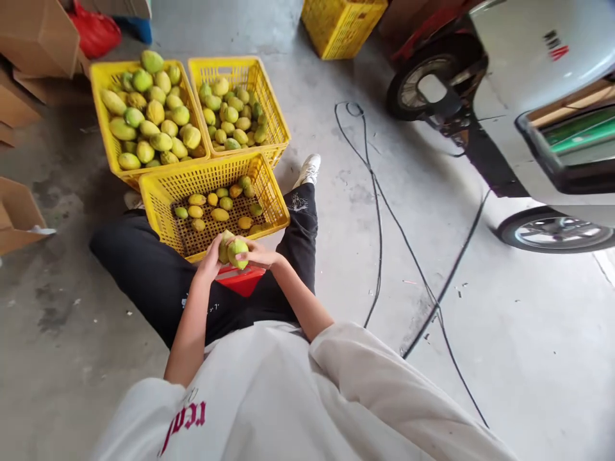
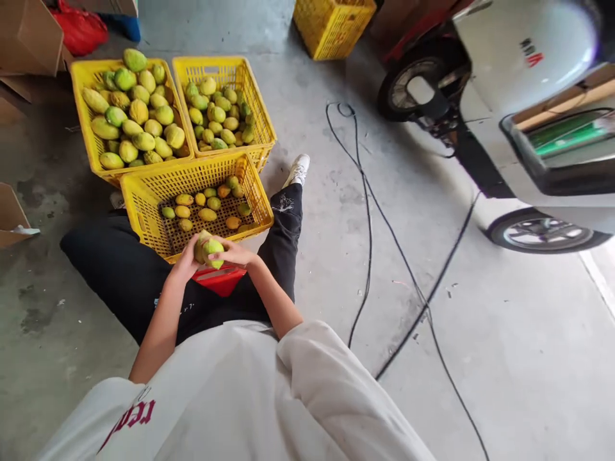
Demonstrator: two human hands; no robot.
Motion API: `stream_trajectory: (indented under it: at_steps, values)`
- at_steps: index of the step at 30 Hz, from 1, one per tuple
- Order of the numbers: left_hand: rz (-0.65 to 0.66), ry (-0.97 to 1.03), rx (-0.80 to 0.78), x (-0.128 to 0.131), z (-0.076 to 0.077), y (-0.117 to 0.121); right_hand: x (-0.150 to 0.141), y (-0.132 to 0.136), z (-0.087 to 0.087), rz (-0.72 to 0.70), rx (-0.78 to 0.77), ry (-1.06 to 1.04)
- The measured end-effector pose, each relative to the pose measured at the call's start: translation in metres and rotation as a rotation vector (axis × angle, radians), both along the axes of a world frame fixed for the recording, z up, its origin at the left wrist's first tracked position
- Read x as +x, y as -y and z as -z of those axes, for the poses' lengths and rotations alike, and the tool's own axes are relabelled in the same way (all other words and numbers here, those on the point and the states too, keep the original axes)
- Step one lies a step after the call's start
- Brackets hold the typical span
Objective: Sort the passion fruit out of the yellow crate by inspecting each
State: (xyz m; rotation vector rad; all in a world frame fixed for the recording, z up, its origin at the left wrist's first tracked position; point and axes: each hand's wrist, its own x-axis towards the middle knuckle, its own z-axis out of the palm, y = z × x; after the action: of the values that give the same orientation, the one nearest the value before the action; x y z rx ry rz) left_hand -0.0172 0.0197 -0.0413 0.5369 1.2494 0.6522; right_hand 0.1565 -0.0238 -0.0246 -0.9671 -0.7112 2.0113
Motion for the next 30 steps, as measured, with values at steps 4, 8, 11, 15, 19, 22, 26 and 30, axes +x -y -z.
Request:
stream_trajectory:
  at_steps: [4, 8, 11, 15, 19, 22, 26, 30]
  values:
    - [-0.054, 0.006, -0.086, 0.009, -0.019, 0.000, -0.014, 0.008, -0.002, 0.086, -0.051, -0.058]
    - [-0.200, -0.057, -0.047, 0.004, -0.021, 0.000, -0.012, -0.001, 0.010, 0.259, -0.093, -0.048]
    - [-0.231, -0.020, -0.114, -0.006, -0.018, -0.001, -0.003, -0.009, 0.022, 0.385, -0.111, -0.013]
    - [-0.309, 0.065, -0.182, -0.013, -0.020, -0.002, 0.008, -0.011, 0.030, 0.450, -0.116, -0.023]
    - [-0.334, 0.143, -0.196, -0.015, -0.023, 0.000, 0.007, -0.009, 0.031, 0.451, -0.108, -0.039]
    - [-0.304, 0.167, -0.151, -0.013, -0.020, 0.002, 0.002, -0.010, 0.029, 0.372, -0.117, -0.106]
    - [-0.185, 0.192, -0.087, -0.010, -0.013, 0.003, 0.000, -0.009, 0.026, 0.307, -0.123, -0.084]
    - [-0.166, 0.199, -0.088, -0.009, -0.008, 0.003, -0.002, -0.006, 0.027, 0.262, -0.193, -0.064]
